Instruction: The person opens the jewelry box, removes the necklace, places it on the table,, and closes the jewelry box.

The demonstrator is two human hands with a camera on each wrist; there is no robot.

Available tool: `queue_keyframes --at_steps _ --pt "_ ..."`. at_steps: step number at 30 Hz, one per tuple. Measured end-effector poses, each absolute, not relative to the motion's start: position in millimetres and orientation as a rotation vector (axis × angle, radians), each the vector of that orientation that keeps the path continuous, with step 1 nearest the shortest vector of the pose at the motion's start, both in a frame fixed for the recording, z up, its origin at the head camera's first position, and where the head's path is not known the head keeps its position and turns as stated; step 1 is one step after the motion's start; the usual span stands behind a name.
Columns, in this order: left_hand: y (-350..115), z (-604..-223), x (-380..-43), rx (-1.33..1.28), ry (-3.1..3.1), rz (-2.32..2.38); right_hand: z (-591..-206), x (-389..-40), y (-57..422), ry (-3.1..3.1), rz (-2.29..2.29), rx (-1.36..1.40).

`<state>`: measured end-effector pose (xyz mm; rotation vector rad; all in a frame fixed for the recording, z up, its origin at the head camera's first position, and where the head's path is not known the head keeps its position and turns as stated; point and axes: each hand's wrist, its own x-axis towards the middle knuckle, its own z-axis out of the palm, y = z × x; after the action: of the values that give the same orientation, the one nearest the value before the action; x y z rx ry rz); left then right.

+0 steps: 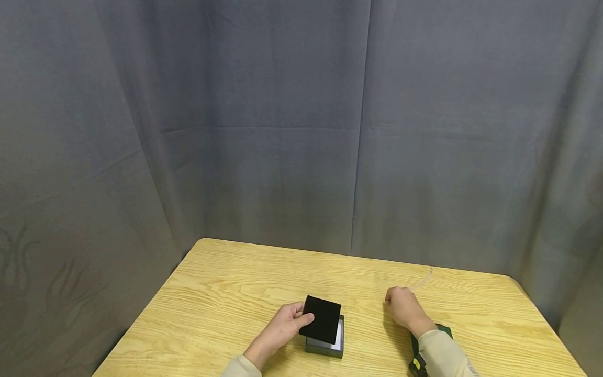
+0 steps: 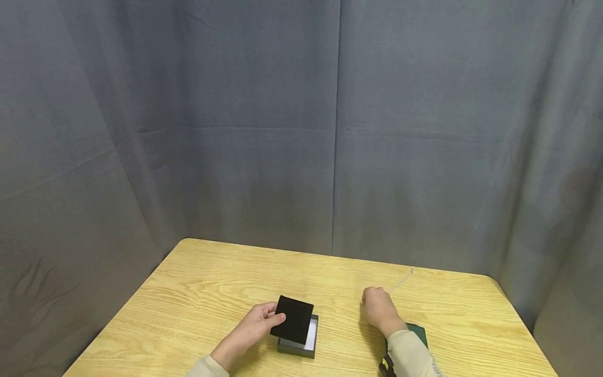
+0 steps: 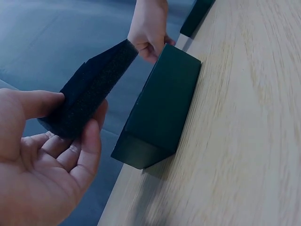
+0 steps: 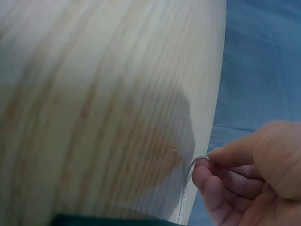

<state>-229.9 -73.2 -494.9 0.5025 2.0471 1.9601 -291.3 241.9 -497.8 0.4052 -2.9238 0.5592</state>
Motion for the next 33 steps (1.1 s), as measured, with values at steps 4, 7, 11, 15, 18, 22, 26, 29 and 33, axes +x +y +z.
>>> queue_keyframes --at_steps 4,7,11,15,18,22,26,29,33 --pt "-71.7 -493.8 -229.4 0.495 2.043 1.953 -500.6 -291.3 237.7 -2.925 0.531 0.442" --pt "-71.8 -493.0 -229.0 0.495 2.071 1.939 -501.1 -290.0 233.7 -2.925 0.518 0.452" --pt "-71.9 -489.6 -227.0 0.482 2.121 1.919 -501.5 -288.9 228.4 -2.918 0.494 0.458" --pt "-70.1 -490.1 -227.9 0.449 2.138 1.920 -502.1 -287.2 224.4 -2.907 0.473 0.476" --pt "-69.1 -493.3 -229.7 0.435 2.135 1.933 -502.3 -285.8 222.9 -2.897 0.451 0.491" --pt "-68.3 -492.7 -228.6 0.429 2.144 1.937 -502.0 -284.8 221.7 -2.898 0.430 0.500" --pt "-67.5 -492.9 -228.2 0.411 2.176 1.909 -500.5 -284.1 219.4 -2.905 0.434 0.499" --pt "-67.0 -493.9 -228.3 0.410 2.178 1.911 -498.6 -282.9 217.2 -2.910 0.443 0.492" --pt "-66.5 -495.0 -228.2 0.419 2.176 1.912 -494.2 -279.4 211.8 -2.907 0.483 0.474"
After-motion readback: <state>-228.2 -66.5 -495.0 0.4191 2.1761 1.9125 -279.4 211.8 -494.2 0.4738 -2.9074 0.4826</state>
